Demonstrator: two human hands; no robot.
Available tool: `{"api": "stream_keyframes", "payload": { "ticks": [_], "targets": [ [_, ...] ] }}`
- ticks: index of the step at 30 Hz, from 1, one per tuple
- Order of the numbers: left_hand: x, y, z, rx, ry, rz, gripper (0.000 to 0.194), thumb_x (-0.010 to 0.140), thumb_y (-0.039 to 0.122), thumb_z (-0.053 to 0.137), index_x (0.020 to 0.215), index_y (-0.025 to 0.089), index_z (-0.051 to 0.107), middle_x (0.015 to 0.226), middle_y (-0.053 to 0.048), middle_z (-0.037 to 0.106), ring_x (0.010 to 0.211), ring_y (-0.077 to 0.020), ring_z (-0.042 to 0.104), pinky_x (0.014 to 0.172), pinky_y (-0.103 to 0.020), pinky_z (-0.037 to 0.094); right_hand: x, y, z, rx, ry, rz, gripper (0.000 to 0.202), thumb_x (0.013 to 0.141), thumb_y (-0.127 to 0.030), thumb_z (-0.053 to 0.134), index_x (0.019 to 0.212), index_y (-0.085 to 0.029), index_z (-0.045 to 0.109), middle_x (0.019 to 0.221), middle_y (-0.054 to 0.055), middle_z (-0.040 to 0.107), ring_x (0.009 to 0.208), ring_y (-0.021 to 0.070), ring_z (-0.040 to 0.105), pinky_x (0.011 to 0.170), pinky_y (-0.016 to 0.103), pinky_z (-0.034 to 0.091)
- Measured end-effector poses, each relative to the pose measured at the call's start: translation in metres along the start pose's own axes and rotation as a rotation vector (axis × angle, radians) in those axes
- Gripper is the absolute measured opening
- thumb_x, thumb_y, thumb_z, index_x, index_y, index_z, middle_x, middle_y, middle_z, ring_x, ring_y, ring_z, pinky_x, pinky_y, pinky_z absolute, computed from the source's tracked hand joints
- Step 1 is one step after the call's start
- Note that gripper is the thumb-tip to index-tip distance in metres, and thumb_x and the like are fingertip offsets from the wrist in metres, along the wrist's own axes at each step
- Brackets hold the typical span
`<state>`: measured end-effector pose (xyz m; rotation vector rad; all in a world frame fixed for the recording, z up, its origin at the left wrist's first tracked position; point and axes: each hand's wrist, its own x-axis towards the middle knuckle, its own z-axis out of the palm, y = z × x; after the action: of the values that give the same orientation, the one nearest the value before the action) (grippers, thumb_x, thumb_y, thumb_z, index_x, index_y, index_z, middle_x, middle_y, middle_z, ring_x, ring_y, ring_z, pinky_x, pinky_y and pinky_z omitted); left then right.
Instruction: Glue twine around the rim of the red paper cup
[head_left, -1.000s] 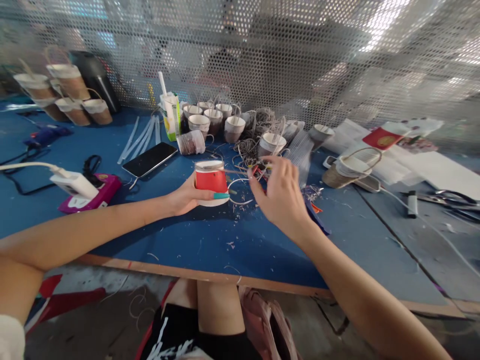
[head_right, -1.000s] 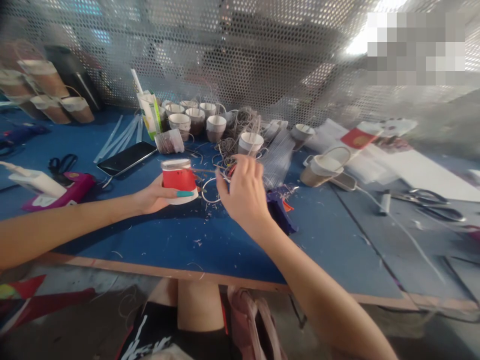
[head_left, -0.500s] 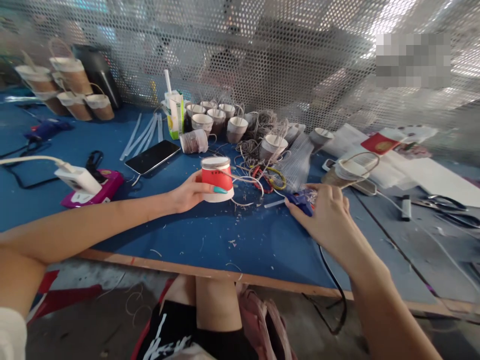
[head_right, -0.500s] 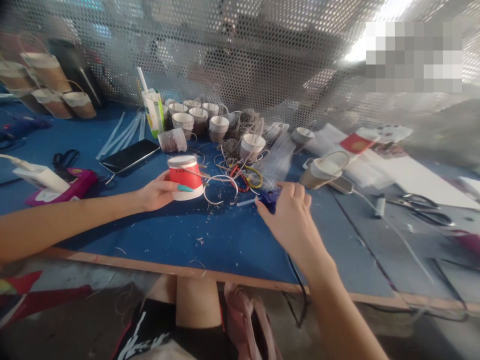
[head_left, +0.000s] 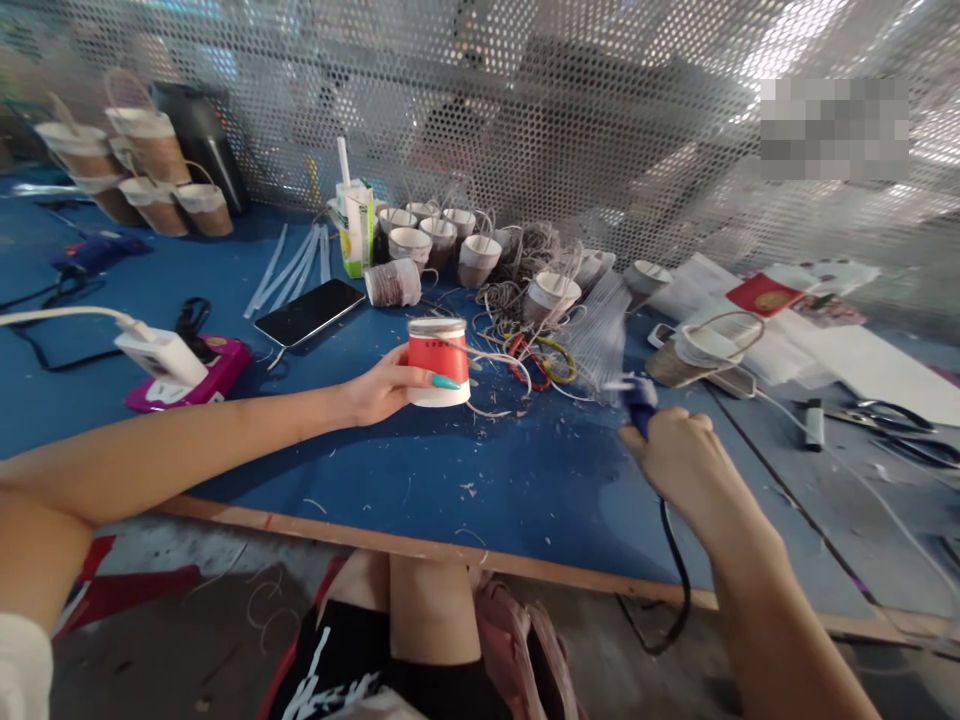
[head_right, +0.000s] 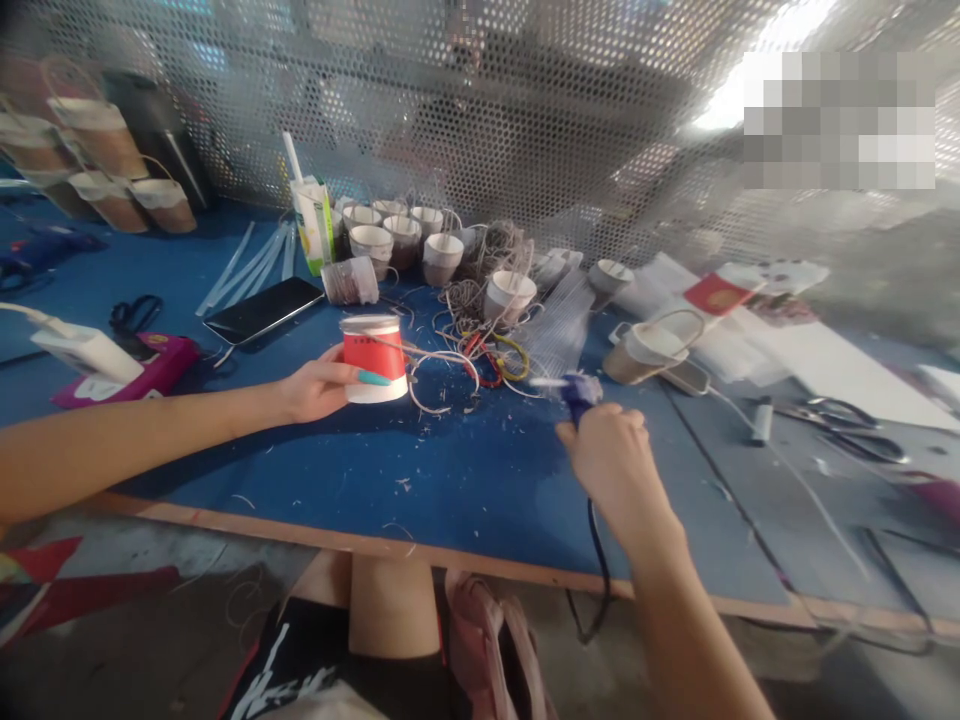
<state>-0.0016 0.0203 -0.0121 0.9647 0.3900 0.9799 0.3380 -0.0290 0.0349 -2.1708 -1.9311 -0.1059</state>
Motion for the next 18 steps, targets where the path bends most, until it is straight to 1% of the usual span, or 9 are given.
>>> {"api": "stream_keyframes", "payload": {
  "ticks": [3,5,7,8,9,10,12,14,18],
  "targets": [
    [0.0,-0.001,-0.001,-0.012,-0.001,-0.004,0.042,0.062,0.018,0.079,0.104,0.018,0.07,0.095,-0.005,0.077,0.093,-0.0233,0.07,0.097,-0.043,0.049,-0.011,-0.023,-0.035,0.061,0.058,0.093,0.021,0.085,-0.034,0.051,0.069,-0.022,0.057,0.068,0.017,0.06,0.068,0.0346,0.063,0.065,0.048,0.047],
    [0.0,-0.001,0.0,-0.024,0.0,-0.005,0.045,0.062,0.018,0.08,0.105,0.018,0.07,0.098,-0.005,0.077,0.095,-0.0236,0.07,0.097,-0.043,0.05,-0.019,-0.043,-0.056,0.47,0.157,0.057,0.026,0.086,-0.039,0.054,0.064,-0.027,0.056,0.061,0.009,0.06,0.059,0.0285,0.061,0.06,0.044,0.047],
    [0.0,-0.001,0.001,-0.038,0.003,-0.002,0.047,0.06,0.019,0.082,0.106,0.018,0.07,0.099,-0.005,0.078,0.095,-0.0231,0.071,0.094,-0.041,0.052,-0.022,-0.066,-0.069,1.006,0.161,-0.07,0.02,0.084,-0.041,0.059,0.067,-0.029,0.06,0.056,0.004,0.06,0.048,0.0219,0.058,0.049,0.037,0.045],
    [0.0,0.0,0.001,-0.04,0.004,-0.002,0.048,0.06,0.02,0.083,0.106,0.018,0.071,0.098,-0.005,0.078,0.094,-0.0226,0.071,0.093,-0.04,0.053,-0.021,-0.076,-0.072,1.182,0.114,-0.154,0.018,0.082,-0.041,0.061,0.069,-0.029,0.061,0.051,0.001,0.057,0.04,0.0185,0.053,0.042,0.033,0.041],
    [-0.001,0.001,0.002,-0.037,0.005,-0.004,0.048,0.059,0.02,0.084,0.105,0.018,0.071,0.098,-0.004,0.078,0.094,-0.0222,0.071,0.092,-0.039,0.053,-0.019,-0.086,-0.072,1.293,-0.024,-0.22,0.019,0.078,-0.044,0.066,0.069,-0.028,0.063,0.045,-0.002,0.052,0.03,0.0136,0.042,0.033,0.03,0.032],
    [-0.001,0.001,0.002,-0.027,0.002,-0.011,0.047,0.059,0.021,0.084,0.105,0.018,0.071,0.098,-0.004,0.078,0.094,-0.0221,0.071,0.092,-0.039,0.054,-0.015,-0.095,-0.07,1.374,-0.176,-0.246,0.026,0.074,-0.051,0.068,0.067,-0.027,0.061,0.044,-0.003,0.053,0.023,0.0104,0.035,0.027,0.028,0.025],
    [-0.002,0.002,0.002,0.002,-0.002,-0.025,0.047,0.06,0.021,0.084,0.105,0.019,0.071,0.099,-0.004,0.078,0.096,-0.0229,0.071,0.093,-0.04,0.053,-0.006,-0.107,-0.057,1.434,-0.399,-0.276,0.037,0.069,-0.061,0.067,0.065,-0.024,0.061,0.04,-0.005,0.051,0.018,0.0098,0.033,0.023,0.026,0.021],
    [-0.003,0.002,0.003,0.027,0.007,-0.024,0.047,0.061,0.021,0.083,0.106,0.019,0.07,0.101,-0.005,0.077,0.099,-0.0241,0.07,0.095,-0.041,0.052,0.001,-0.111,-0.037,1.45,-0.486,-0.303,0.042,0.068,-0.064,0.067,0.062,-0.023,0.058,0.032,-0.006,0.044,0.018,0.0109,0.034,0.024,0.026,0.026],
    [-0.005,0.001,0.005,0.066,0.03,-0.009,0.048,0.062,0.022,0.081,0.108,0.02,0.068,0.102,-0.005,0.076,0.099,-0.0259,0.07,0.093,-0.043,0.051,0.001,-0.103,0.0,1.479,-0.486,-0.258,0.042,0.075,-0.059,0.068,0.062,-0.021,0.059,0.031,-0.007,0.042,0.02,0.0092,0.032,0.024,0.024,0.026]
  ]
}}
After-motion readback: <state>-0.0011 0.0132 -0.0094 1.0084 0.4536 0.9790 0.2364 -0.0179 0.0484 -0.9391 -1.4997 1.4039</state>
